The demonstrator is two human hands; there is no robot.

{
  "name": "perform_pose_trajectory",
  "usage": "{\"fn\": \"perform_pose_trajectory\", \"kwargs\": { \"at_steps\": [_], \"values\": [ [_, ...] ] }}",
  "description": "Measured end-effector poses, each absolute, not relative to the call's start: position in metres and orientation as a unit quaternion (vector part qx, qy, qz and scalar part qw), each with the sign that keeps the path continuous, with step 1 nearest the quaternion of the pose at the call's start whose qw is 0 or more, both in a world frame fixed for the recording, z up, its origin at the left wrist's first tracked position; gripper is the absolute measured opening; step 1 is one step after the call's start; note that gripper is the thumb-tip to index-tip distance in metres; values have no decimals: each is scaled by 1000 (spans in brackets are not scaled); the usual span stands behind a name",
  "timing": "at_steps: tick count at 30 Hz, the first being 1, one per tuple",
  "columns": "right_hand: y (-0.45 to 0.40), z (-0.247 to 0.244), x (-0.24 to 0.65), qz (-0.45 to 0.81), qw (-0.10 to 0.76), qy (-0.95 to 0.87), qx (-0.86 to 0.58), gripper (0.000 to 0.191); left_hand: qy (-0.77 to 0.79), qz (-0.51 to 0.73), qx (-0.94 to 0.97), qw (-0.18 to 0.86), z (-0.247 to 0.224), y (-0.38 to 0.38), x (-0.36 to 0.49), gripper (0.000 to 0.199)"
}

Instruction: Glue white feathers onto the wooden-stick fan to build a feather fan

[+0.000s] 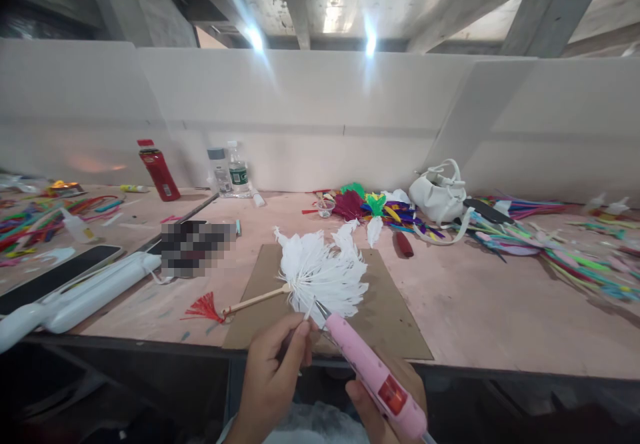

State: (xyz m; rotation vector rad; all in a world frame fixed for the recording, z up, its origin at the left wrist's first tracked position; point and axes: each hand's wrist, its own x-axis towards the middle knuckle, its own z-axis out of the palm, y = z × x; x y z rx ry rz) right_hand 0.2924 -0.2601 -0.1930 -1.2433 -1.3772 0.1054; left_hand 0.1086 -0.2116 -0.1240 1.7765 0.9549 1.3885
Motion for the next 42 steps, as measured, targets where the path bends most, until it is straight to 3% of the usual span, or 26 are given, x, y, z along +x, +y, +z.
{"fn": "perform_pose_trajectory", "kwargs": {
  "at_steps": [42],
  "values": [
    [-261, -187, 289, 97, 609, -573, -539, 34, 371, 549, 671, 332, -122, -212, 109, 42]
  ]
}}
